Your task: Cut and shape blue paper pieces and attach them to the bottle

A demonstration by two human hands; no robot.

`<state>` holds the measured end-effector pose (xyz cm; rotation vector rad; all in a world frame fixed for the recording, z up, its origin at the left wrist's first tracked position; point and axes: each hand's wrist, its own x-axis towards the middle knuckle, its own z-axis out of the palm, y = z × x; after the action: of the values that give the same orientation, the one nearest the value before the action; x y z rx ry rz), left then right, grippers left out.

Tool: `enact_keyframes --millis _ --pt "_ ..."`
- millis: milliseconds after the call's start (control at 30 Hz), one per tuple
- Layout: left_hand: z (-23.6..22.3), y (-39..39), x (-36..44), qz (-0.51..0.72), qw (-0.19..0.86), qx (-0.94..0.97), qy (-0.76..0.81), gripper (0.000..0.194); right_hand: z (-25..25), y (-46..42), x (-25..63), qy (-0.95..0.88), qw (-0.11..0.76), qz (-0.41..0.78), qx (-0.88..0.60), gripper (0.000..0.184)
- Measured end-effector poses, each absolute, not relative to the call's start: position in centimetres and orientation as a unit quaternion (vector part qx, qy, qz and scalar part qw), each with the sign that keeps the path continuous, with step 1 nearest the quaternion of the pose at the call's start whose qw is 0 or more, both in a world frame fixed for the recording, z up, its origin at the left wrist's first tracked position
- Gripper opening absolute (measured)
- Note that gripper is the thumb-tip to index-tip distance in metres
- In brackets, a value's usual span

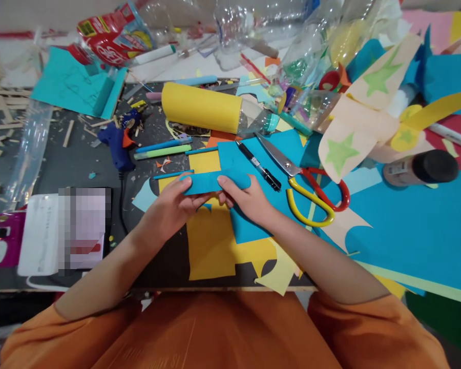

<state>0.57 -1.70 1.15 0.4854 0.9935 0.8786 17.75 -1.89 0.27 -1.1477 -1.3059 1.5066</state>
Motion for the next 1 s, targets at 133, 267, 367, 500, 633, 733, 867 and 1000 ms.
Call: enact_keyframes --millis 133,267,367,500,633,733,867,1000 --pt "0.8 -1.8 0.3 0.398 0.753 0.259 0.454 0.027 0.3 -2.0 17.4 -0.531 0.386 0.591 -0.469 0.050" --pt "1.0 -1.8 0.6 0.410 0.739 0.273 0.460 0.030 0.2 -1.9 17.4 -0.544 0.382 0.573 -0.479 0.051" --pt "1.0 -1.8 0.8 0.417 0.716 0.280 0.486 0.034 0.0 -1.9 17.5 -0.550 0.392 0.556 -0.483 0.049" --pt "0.7 -1.7 0.7 0.444 0.665 0.301 0.520 0.032 0.1 -1.6 17.9 -0.561 0.434 0.488 -0.509 0.047" --pt "0.6 -1.5 0.5 0.455 0.644 0.315 0.528 0.030 0.1 -1.3 18.3 -0.553 0.482 0.430 -0.527 0.049" --pt "0.5 -1.4 0.4 0.463 0.632 0.318 0.534 0.032 -0.3 -1.2 18.5 -0.521 0.518 0.416 -0.535 0.042" --pt "0.1 -1.4 0.3 0.463 0.619 0.345 0.533 0.032 -0.8 -1.2 18.5 -0.505 0.539 0.405 -0.540 0.029" --pt "-0.2 -1.6 0.3 0.451 0.607 0.380 0.533 0.032 -0.3 -1.6 17.9 -0.485 0.530 0.451 -0.530 0.026"
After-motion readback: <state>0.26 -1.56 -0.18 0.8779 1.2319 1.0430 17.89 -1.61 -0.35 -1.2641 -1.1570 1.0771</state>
